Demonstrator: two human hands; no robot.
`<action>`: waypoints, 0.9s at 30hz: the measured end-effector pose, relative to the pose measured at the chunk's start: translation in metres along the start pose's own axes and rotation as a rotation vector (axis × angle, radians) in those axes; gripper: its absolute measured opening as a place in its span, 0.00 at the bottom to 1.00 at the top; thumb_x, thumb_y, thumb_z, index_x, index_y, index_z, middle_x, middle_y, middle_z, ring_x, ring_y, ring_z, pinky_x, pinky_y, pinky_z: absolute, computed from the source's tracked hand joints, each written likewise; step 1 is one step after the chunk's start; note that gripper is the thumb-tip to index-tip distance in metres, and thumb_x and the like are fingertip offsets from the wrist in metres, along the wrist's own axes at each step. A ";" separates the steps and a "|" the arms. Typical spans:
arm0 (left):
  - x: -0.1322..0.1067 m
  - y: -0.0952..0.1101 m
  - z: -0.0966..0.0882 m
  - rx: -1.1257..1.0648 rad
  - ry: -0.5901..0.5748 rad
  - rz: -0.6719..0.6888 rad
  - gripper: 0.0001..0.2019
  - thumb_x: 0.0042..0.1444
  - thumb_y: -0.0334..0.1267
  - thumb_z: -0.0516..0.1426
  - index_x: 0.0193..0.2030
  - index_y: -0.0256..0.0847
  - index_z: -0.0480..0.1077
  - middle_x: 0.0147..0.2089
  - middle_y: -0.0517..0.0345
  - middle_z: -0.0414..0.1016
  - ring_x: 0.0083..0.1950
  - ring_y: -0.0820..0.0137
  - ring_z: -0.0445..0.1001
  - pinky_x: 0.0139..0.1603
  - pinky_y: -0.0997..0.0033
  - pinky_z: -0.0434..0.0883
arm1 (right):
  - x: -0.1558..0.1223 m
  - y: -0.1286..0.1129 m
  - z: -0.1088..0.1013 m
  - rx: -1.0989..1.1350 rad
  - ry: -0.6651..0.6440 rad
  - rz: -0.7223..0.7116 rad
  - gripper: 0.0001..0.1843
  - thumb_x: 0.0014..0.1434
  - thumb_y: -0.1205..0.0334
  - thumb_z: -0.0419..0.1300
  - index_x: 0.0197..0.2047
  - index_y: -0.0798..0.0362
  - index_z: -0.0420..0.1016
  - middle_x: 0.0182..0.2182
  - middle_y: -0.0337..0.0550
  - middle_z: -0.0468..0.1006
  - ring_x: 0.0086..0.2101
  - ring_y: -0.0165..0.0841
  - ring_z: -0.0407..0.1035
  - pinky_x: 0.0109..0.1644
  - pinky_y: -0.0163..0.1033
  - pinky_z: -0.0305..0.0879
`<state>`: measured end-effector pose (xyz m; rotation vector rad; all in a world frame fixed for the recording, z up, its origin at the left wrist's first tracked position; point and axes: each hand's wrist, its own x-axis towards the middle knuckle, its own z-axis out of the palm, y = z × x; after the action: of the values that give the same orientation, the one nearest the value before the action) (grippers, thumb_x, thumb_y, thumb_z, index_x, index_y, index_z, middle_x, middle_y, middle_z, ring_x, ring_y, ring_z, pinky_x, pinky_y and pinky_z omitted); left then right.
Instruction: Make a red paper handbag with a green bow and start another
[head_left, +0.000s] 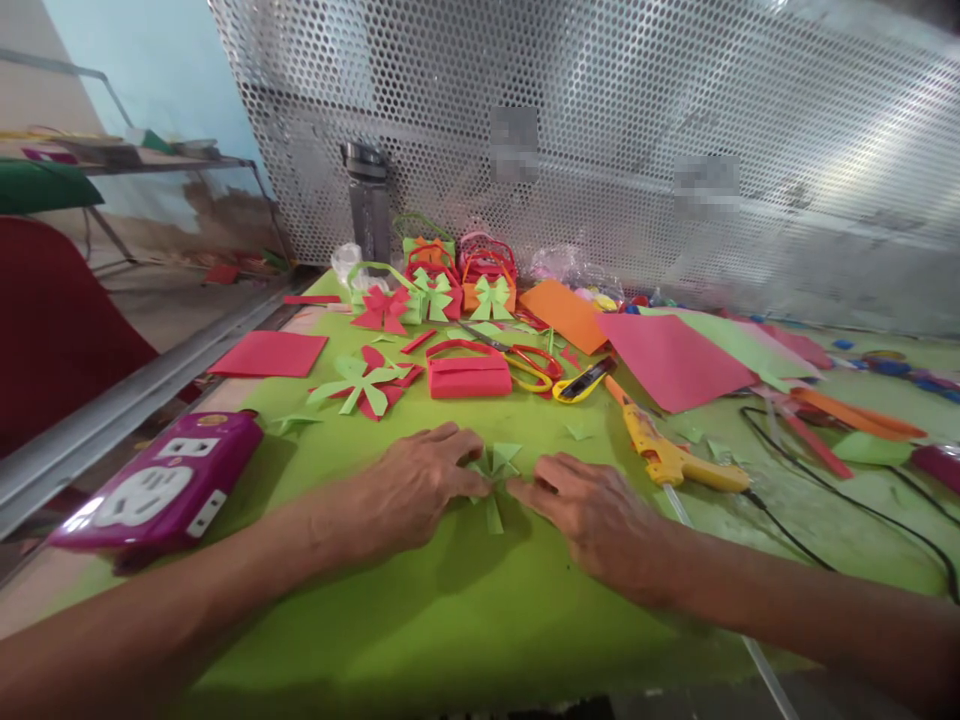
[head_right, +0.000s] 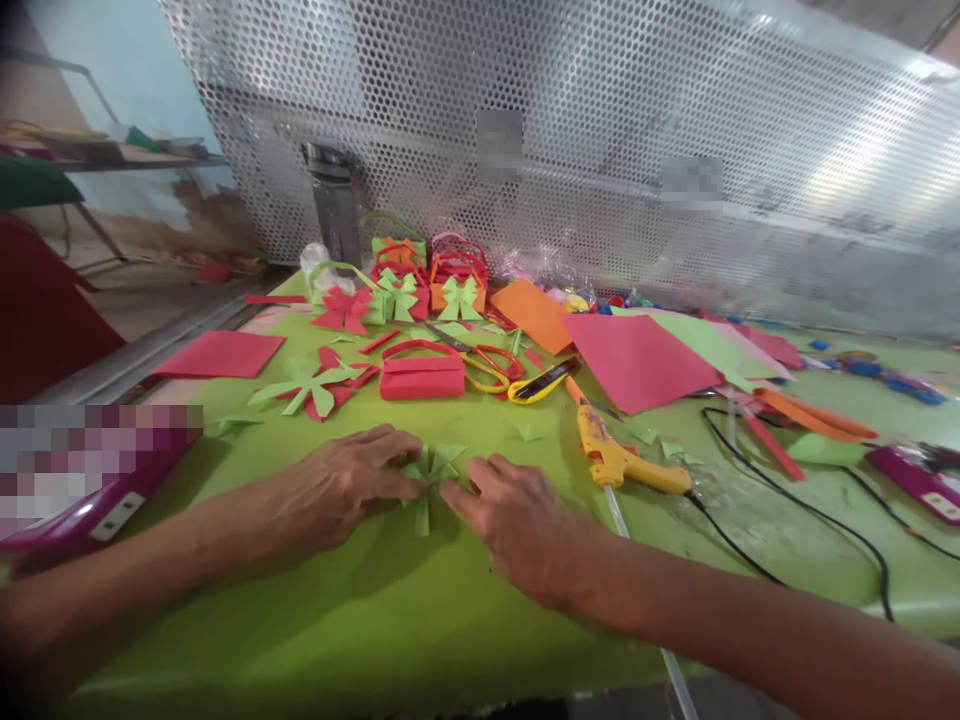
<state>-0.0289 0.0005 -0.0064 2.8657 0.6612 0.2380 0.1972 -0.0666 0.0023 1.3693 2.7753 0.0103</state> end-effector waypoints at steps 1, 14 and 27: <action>0.000 0.000 0.001 0.003 0.002 -0.001 0.24 0.51 0.17 0.50 0.47 0.46 0.74 0.48 0.51 0.68 0.46 0.62 0.69 0.47 0.62 0.68 | 0.000 0.001 0.000 0.008 0.011 0.003 0.27 0.49 0.78 0.51 0.52 0.51 0.68 0.36 0.45 0.69 0.36 0.37 0.64 0.29 0.39 0.46; 0.001 0.000 -0.002 0.043 -0.042 -0.101 0.31 0.48 0.14 0.51 0.50 0.52 0.75 0.59 0.49 0.63 0.59 0.54 0.62 0.54 0.50 0.67 | -0.009 0.009 -0.003 0.109 0.082 0.104 0.24 0.51 0.79 0.48 0.48 0.52 0.72 0.32 0.43 0.73 0.31 0.33 0.66 0.30 0.36 0.52; -0.004 -0.005 0.000 -0.048 -0.038 -0.168 0.38 0.43 0.10 0.50 0.51 0.58 0.72 0.71 0.62 0.47 0.70 0.52 0.44 0.65 0.39 0.50 | -0.006 0.008 -0.004 0.126 0.057 0.161 0.22 0.53 0.78 0.49 0.47 0.53 0.72 0.34 0.45 0.74 0.33 0.35 0.68 0.32 0.37 0.55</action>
<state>-0.0348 0.0027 -0.0079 2.7426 0.8702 0.1711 0.2069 -0.0665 0.0065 1.6442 2.7448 -0.1236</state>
